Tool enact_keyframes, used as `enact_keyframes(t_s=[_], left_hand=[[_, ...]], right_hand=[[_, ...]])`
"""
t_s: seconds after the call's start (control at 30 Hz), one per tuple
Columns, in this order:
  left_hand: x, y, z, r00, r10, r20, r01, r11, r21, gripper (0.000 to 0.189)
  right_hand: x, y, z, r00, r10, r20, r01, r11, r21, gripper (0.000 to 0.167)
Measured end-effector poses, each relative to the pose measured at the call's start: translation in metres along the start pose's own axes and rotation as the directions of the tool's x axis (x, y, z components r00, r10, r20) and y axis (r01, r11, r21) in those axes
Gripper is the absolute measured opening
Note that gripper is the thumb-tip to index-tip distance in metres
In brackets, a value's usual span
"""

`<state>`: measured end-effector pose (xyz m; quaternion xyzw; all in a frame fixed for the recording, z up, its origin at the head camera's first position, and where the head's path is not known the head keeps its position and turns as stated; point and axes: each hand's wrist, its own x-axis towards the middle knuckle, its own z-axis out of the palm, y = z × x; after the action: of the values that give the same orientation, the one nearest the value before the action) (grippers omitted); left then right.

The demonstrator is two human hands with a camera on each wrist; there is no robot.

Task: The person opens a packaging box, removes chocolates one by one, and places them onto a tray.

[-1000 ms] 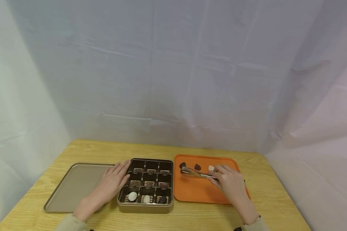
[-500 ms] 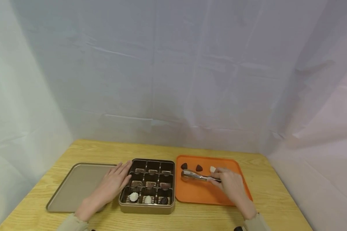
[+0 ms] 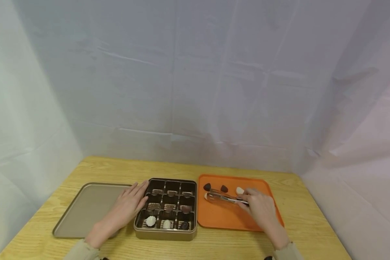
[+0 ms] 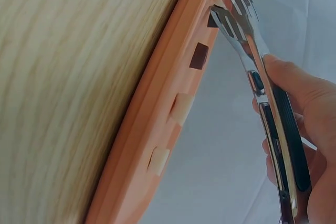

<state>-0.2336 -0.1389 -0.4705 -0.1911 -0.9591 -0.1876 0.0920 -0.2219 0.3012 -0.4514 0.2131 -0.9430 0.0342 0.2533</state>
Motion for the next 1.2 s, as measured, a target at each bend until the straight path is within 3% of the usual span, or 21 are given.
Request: enact_keyframes(t_s=[0.13, 0.4, 0.57, 0.8, 1.07, 1.2], left_hand=[[0.000, 0.000, 0.000, 1.000, -0.004, 0.009, 0.004, 1.000, -0.005, 0.055], [0.001, -0.001, 0.000, 1.000, -0.006, 0.010, 0.006, 1.000, -0.003, 0.055], [0.001, -0.002, 0.000, 1.000, -0.002, 0.011, 0.002, 1.000, 0.000, 0.056], [0.000, -0.002, 0.001, 1.000, -0.002, 0.005, 0.002, 1.000, 0.001, 0.056], [0.000, -0.002, 0.000, 1.000, 0.004, 0.012, -0.004, 1.000, 0.001, 0.057], [0.000, -0.001, 0.000, 1.000, 0.000, 0.015, 0.000, 1.000, -0.003, 0.056]], right_hand=[[-0.002, 0.002, -0.001, 0.998, -0.039, -0.055, 0.037, 0.999, -0.027, 0.022], [-0.003, 0.005, 0.002, 0.993, -0.070, -0.093, 0.067, 0.997, -0.032, 0.020], [-0.002, 0.003, 0.001, 0.997, -0.036, -0.063, 0.038, 0.999, 0.026, 0.017], [-0.001, -0.002, -0.005, 0.999, 0.036, 0.040, -0.040, 0.995, 0.090, 0.015], [0.000, -0.005, -0.008, 0.994, 0.065, 0.083, -0.069, 0.997, 0.045, 0.016], [-0.002, -0.004, -0.006, 0.997, 0.060, 0.055, -0.061, 0.998, 0.024, 0.017]])
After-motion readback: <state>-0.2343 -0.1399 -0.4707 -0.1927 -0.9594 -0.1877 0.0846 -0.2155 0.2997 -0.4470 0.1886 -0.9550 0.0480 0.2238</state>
